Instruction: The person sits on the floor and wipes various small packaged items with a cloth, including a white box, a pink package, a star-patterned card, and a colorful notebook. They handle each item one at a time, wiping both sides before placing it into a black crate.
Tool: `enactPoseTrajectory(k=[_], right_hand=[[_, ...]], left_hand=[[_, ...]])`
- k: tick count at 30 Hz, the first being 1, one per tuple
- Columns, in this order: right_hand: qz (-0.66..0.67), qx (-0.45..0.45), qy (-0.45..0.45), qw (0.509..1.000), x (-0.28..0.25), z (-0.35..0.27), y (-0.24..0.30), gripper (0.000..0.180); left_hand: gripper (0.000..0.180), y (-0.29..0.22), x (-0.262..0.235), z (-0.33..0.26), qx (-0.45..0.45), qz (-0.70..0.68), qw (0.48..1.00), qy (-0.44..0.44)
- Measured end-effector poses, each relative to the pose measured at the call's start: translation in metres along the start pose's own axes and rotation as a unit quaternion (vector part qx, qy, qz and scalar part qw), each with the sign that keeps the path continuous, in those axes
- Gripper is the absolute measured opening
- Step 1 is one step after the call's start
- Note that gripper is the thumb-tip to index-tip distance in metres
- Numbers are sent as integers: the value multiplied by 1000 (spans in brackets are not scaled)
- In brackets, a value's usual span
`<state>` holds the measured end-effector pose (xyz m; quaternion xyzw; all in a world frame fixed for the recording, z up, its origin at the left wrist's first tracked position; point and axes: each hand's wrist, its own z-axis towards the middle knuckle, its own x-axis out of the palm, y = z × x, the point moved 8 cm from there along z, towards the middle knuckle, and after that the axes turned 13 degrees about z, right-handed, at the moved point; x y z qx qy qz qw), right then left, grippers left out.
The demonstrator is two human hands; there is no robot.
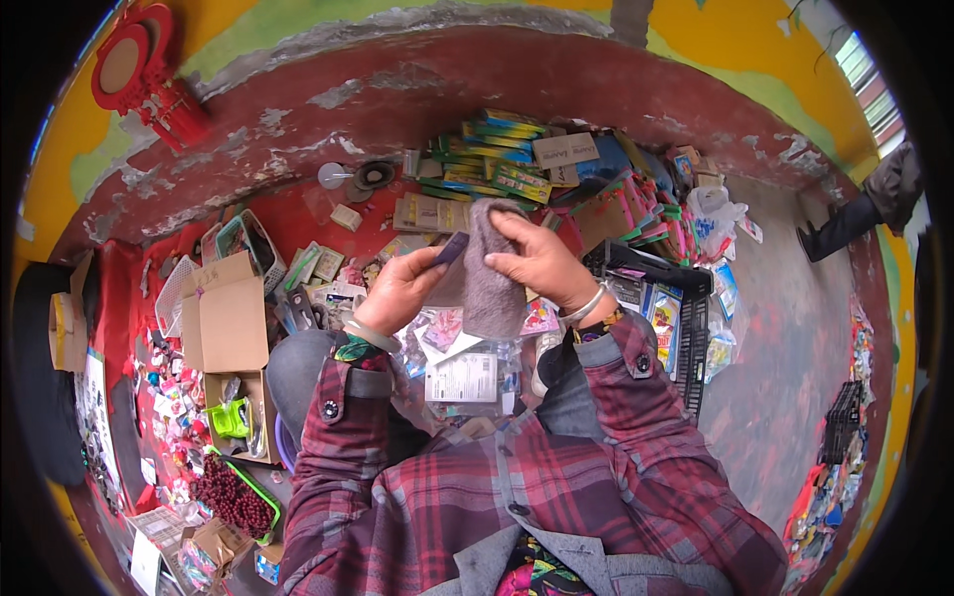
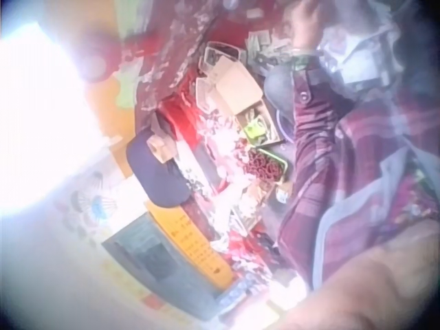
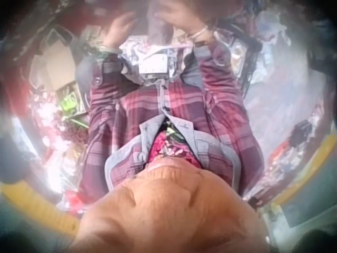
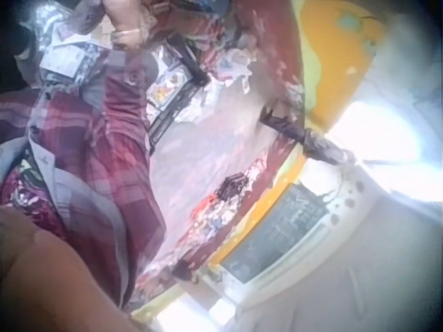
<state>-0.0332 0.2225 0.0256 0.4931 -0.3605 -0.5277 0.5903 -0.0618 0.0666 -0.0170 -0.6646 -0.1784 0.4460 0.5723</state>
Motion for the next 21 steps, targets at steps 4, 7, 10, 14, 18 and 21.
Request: enactPoseTrajectory(k=[4, 7, 10, 14, 18, 21], right_hand=[[144, 143, 2, 979, 13, -8, -18, 44], [-225, -16, 21, 974, 3, -2, 3, 27], [-230, -77, 34, 970, 9, -2, 7, 19], [-182, 8, 75, 980, 24, -7, -5, 20], [-212, -40, 72, 974, 34, -5, 0, 19], [-160, -43, 74, 983, 33, -4, 4, 20]], left_hand=[[22, -4, 6, -2, 21, 107, 994, 28], [21, -5, 10, -4, 18, 117, 992, 45], [22, -17, 13, -4, 19, 144, 987, 75], [20, -30, 12, -5, 37, 233, 970, 63], [20, -31, 10, -4, 71, 218, 973, 10], [23, -34, 6, -5, 76, 192, 978, -6]])
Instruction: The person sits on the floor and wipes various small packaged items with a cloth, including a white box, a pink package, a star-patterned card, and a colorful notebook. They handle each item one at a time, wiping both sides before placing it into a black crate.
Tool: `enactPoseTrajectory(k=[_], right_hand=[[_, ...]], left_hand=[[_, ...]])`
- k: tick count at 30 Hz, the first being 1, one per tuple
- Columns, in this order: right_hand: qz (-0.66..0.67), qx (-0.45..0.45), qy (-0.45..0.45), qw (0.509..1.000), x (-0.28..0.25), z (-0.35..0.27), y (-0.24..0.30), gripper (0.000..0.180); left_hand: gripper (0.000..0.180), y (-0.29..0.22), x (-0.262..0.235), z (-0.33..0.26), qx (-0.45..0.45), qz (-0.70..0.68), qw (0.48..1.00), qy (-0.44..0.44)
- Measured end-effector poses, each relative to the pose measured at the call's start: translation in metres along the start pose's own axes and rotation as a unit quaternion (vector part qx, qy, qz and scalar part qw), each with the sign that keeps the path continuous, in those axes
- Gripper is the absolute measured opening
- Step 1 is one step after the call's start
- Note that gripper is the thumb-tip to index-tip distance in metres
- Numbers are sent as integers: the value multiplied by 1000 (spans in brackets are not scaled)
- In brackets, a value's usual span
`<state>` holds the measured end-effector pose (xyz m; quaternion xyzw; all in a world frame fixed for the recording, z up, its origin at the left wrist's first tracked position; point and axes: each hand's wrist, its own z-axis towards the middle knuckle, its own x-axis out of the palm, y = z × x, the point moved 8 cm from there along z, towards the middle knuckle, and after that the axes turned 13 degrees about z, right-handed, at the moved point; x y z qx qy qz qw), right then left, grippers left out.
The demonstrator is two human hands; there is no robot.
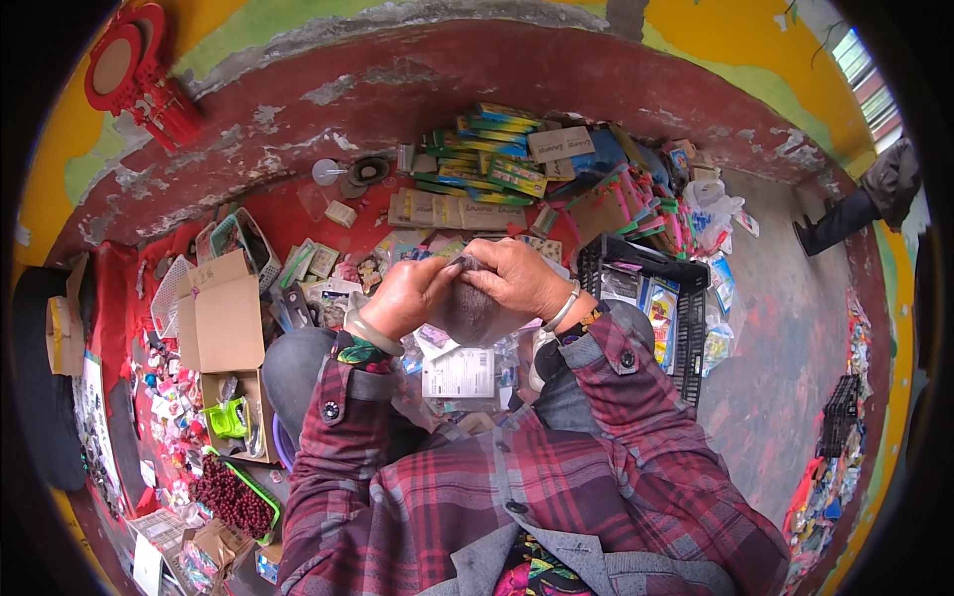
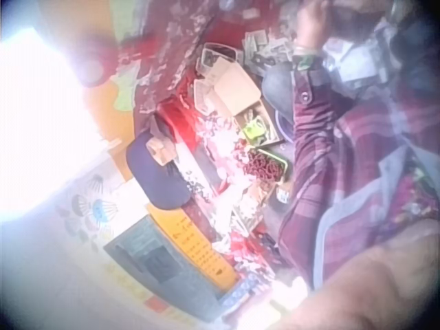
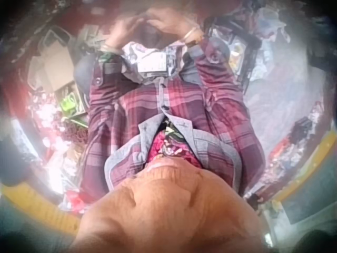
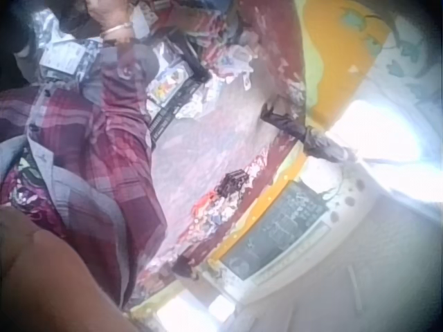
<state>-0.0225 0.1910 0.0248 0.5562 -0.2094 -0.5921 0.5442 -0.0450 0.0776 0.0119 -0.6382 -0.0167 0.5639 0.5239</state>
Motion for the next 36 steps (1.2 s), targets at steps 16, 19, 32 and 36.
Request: enactPoseTrajectory(k=[16, 19, 32, 36], right_hand=[[219, 123, -7, 968, -45, -17, -35, 18], [301, 143, -44, 942, -52, -20, -36, 21], [659, 128, -145, 727, -65, -28, -52, 32], [648, 125, -156, 735, -62, -27, -59, 30]], left_hand=[[29, 33, -60, -10, -81, -153, 965, -196], [28, 35, -62, -12, -104, -194, 954, -203], [23, 68, -70, -24, -134, -464, 835, -263], [24, 69, -69, -22, -137, -472, 829, -265]])
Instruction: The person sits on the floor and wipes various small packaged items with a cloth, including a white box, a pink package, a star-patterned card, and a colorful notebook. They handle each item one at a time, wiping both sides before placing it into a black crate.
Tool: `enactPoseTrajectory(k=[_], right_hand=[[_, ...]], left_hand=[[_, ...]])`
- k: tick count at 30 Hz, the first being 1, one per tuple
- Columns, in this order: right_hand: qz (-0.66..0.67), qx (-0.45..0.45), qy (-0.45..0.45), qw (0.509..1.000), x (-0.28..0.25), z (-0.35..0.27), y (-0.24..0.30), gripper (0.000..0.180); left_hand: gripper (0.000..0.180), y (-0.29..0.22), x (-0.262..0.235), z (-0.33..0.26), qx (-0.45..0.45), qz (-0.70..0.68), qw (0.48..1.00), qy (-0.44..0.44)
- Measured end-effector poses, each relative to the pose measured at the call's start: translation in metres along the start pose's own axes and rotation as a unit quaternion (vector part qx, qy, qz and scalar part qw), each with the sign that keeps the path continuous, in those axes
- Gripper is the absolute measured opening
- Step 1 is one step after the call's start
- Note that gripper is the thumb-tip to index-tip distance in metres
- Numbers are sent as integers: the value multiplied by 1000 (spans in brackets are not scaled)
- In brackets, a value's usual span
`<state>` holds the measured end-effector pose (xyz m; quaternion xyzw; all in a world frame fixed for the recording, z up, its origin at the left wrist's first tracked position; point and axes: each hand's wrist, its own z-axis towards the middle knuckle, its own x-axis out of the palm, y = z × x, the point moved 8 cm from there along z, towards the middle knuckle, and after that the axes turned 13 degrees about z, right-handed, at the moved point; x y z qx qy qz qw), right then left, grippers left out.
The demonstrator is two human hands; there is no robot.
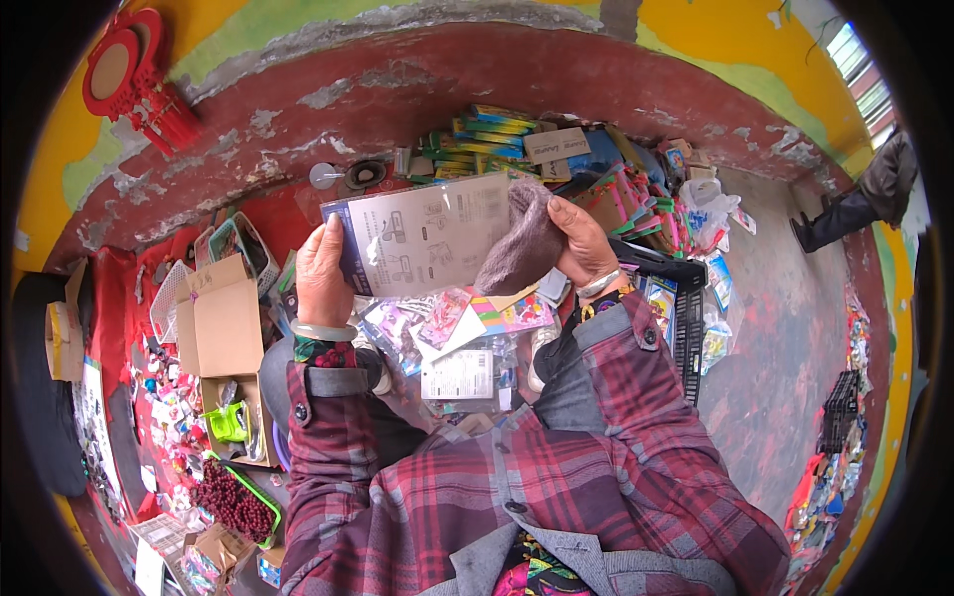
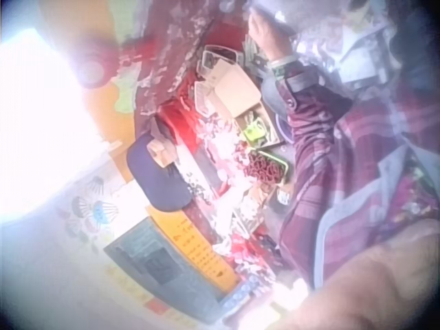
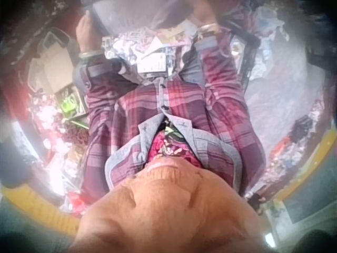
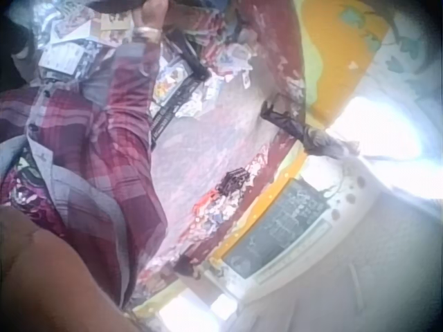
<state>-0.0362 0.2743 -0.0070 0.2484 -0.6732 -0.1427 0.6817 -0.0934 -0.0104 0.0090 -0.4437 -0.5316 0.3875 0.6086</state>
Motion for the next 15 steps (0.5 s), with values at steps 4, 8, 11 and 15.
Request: enactPoseTrajectory(k=[4, 8, 11, 15], right_hand=[[42, -17, -9, 999, -1, 1, 4, 30], [55, -34, -17, 998, 2, 0, 13, 32], [54, -40, -25, 997, 0, -1, 18, 33], [8, 5, -22, 1000, -5, 2, 2, 31]], left_hand=[[25, -3, 2, -1, -6, 5, 1000, -14], [26, 1, -9, 5, -3, 21, 1000, -17], [25, 2, -11, 5, -7, 36, 999, -20], [23, 10, -1, 4, -13, 38, 999, -6]])
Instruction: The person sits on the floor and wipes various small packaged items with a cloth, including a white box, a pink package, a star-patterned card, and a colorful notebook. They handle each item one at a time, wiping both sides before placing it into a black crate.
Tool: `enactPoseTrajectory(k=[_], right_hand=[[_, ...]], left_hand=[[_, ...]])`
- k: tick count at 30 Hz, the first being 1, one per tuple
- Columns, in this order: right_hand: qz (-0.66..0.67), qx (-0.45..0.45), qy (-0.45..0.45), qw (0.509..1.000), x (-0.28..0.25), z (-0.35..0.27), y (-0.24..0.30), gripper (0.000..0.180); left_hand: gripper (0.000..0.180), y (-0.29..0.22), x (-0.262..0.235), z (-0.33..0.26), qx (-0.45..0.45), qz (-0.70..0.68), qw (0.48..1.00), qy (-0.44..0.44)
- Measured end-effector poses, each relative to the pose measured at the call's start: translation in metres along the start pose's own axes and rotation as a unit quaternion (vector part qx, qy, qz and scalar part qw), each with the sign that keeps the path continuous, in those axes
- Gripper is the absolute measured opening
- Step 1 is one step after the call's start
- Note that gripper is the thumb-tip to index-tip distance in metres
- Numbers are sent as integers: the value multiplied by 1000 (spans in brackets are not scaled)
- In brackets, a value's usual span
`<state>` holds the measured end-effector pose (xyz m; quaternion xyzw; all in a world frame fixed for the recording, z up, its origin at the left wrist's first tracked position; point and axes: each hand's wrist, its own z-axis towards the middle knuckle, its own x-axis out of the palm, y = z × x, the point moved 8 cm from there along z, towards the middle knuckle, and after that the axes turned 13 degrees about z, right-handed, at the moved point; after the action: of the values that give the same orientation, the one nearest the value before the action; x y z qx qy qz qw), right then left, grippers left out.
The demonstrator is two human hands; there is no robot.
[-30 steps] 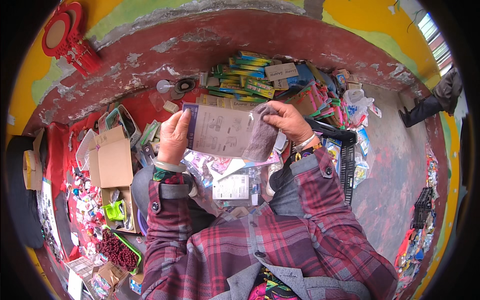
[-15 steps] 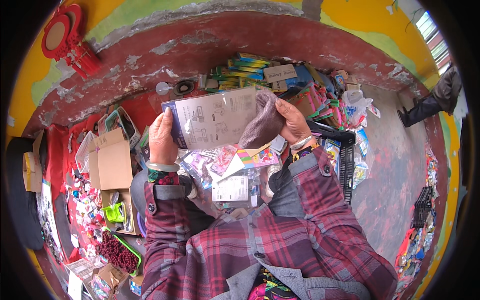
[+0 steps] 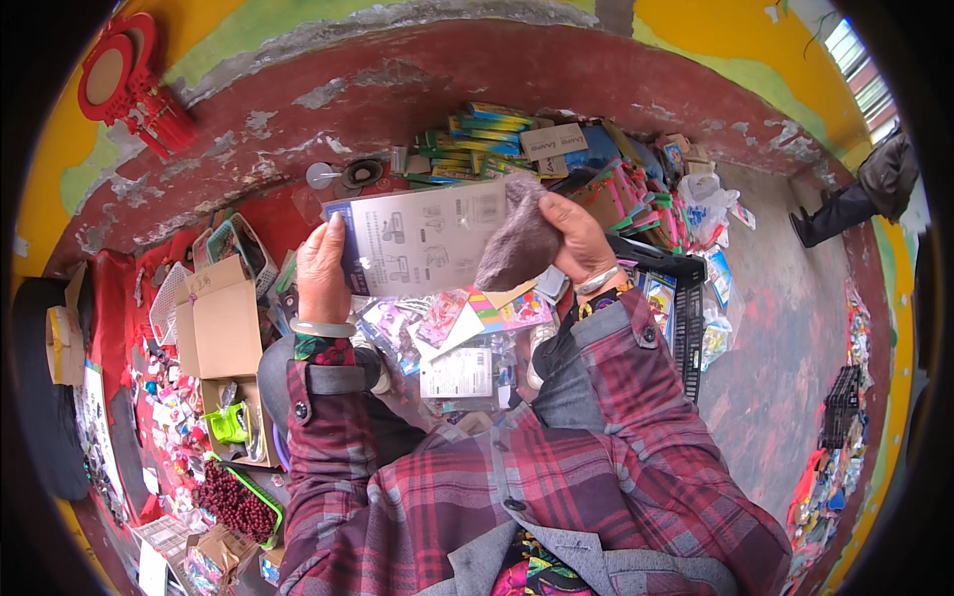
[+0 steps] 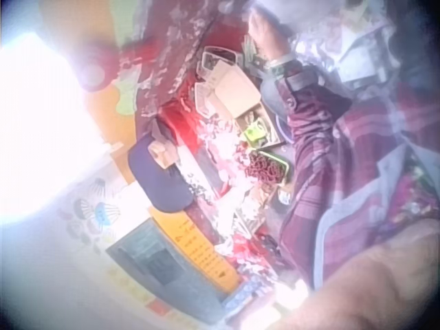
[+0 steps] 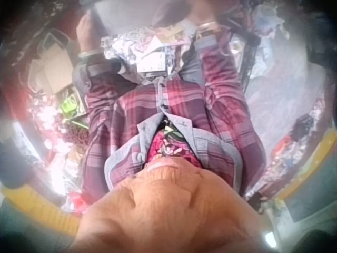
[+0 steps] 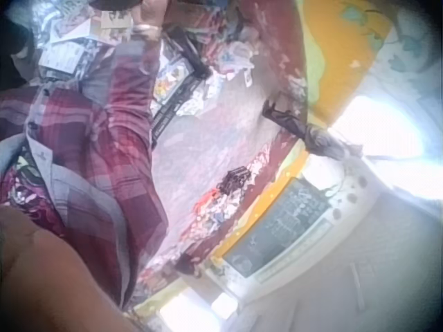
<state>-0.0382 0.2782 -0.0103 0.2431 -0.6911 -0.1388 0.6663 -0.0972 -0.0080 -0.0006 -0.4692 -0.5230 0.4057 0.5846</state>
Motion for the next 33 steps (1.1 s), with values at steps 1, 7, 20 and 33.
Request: enactPoseTrajectory(k=[1, 7, 20, 33], right_hand=[[-33, 9, 14, 999, 10, -1, -5, 30], [-33, 3, -10, 999, 6, 4, -11, 31], [-441, -107, 9, 891, 25, 1, -28, 15], [-425, -67, 77, 899, 35, 2, -47, 19]], left_hand=[[23, 3, 3, 0, 0, 2, 1000, 6], [25, 10, 17, -5, 11, 34, 999, 20], [36, -11, 90, -33, 308, 464, 818, 142], [15, 26, 91, -29, 153, 395, 891, 165]])
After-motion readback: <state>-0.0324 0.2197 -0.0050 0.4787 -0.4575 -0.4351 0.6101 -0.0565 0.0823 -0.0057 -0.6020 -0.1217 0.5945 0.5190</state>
